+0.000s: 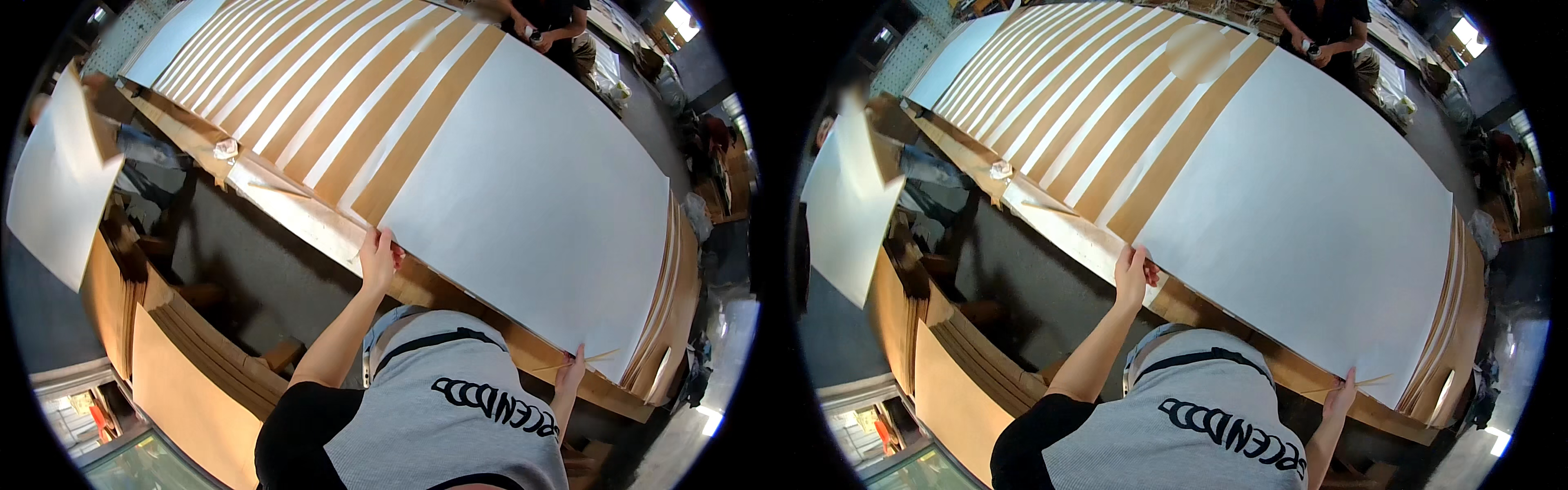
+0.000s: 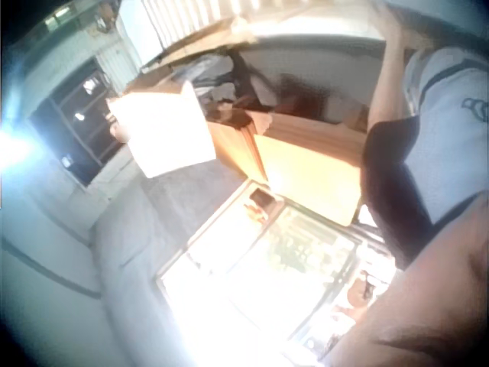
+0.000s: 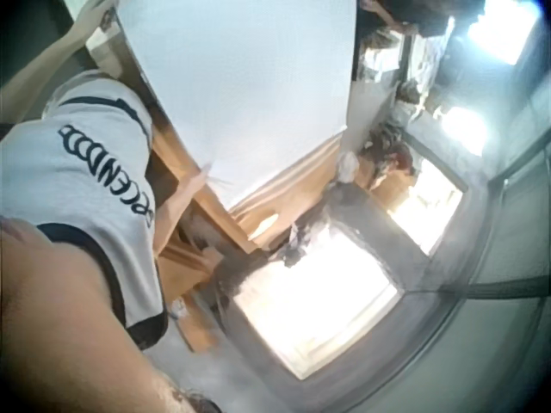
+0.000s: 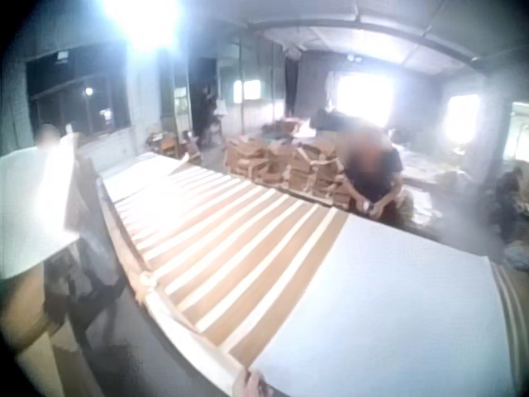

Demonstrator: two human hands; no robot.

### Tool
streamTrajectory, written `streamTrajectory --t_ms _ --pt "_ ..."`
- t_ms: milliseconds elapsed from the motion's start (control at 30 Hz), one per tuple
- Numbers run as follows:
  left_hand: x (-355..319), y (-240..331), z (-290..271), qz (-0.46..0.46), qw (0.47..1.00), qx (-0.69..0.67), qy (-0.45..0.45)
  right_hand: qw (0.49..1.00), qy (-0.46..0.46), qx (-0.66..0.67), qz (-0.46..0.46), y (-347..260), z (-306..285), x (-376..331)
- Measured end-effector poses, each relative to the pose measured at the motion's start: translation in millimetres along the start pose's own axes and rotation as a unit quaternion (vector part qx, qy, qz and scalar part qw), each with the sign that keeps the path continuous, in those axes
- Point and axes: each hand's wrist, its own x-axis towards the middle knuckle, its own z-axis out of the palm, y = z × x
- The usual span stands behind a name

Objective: The person repeatedly picks up large white paper sheets and places them onto a long wooden structure. The person handles the sheets one at a time, aligning them along the structure while other people work nearby.

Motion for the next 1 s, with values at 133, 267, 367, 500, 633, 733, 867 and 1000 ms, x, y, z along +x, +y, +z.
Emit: streamTrajectory --t_ms 133,267,367,500,633,733,867,1000 --pt "2 -2 -1 -0.002 0.999 0.035 0.024 1.000 -0.030 0.010 -0.004 1 -4 3" --pt "6 -6 3 -0.019 0.999 0.000 0.030 1.000 -0.008 0.011 0.004 -1 -3 3" --pt "6 -2 1 -0.031 0.998 -0.024 0.041 0.999 -0.029 0.024 -0.003 -3 7 -3" --pt "9 -4 2 -0.022 0.999 -0.018 0.045 0.998 -0.034 0.043 -0.019 3 2 0" --pt "6 -6 0 -0.002 0.999 -0.006 0.045 0.998 -0.037 0.039 -0.020 7 -3 1" --pt "6 -5 -2 -0.004 0.999 0.013 0.047 0.999 -0.022 0.036 -0.014 9 -6 2" --pt "5 -6 -6 -0.005 0.998 0.041 0.049 0.998 -0.038 0.055 -0.020 5 5 -6" --pt "5 -1 -5 0.002 0.994 0.098 0.054 0.998 -0.042 0.036 -0.014 4 5 -6"
